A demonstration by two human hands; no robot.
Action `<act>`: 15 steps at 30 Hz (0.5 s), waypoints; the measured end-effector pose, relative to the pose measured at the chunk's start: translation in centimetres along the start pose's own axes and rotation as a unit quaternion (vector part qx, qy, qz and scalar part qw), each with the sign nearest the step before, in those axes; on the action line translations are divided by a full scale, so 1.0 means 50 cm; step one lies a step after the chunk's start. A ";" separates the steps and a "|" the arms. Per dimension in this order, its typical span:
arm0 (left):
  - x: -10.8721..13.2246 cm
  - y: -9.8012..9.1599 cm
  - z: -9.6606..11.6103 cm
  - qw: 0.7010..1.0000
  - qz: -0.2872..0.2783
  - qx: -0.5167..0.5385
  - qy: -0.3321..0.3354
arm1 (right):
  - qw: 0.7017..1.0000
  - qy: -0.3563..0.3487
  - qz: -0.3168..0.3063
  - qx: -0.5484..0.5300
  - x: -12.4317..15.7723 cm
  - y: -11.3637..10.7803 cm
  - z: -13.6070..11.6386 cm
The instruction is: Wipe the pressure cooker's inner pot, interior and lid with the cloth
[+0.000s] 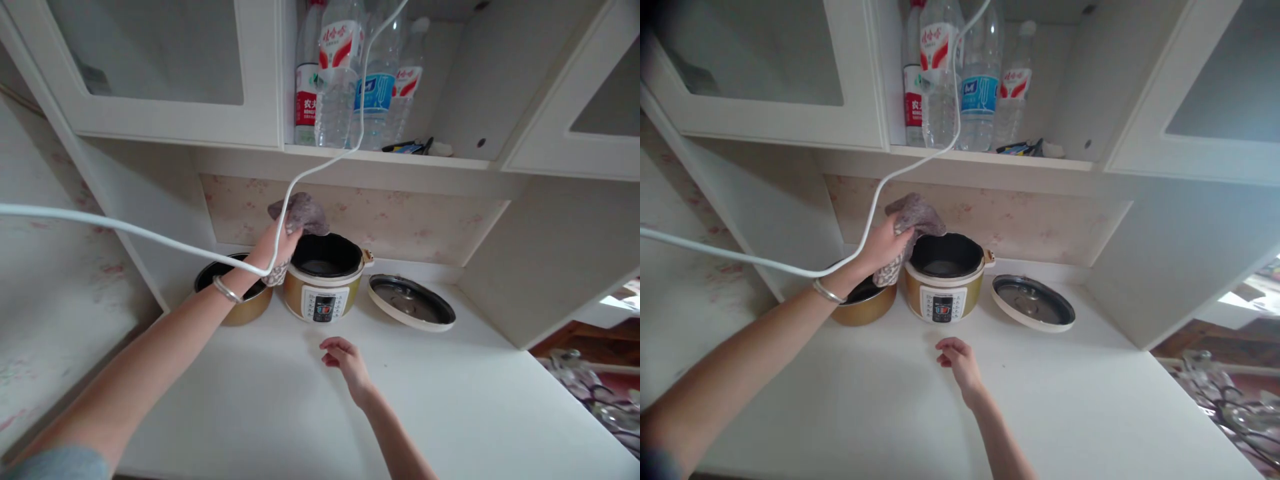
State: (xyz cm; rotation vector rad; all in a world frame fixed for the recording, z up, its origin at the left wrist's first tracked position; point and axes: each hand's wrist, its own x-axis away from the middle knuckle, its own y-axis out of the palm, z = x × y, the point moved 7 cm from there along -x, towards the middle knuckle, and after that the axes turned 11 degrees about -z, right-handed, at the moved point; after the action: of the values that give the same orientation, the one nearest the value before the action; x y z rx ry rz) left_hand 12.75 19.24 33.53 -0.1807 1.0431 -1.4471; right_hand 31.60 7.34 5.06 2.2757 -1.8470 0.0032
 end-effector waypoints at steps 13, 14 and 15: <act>-0.086 0.303 -0.009 0.845 -0.535 -0.016 0.004 | 0.977 -0.052 0.178 0.101 -0.003 -0.086 0.057; -0.095 0.295 -0.031 0.839 -0.543 -0.034 -0.018 | 0.976 -0.064 0.187 0.090 -0.019 -0.092 0.044; -0.104 0.288 -0.051 0.832 -0.551 -0.062 -0.030 | 0.974 -0.077 0.195 0.087 -0.036 -0.097 0.026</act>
State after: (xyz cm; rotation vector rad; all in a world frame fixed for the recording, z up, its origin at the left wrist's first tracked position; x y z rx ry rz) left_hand 22.44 27.71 24.83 -1.0557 1.0021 -2.3667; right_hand 35.75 9.80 2.78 2.0247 -2.4369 0.0517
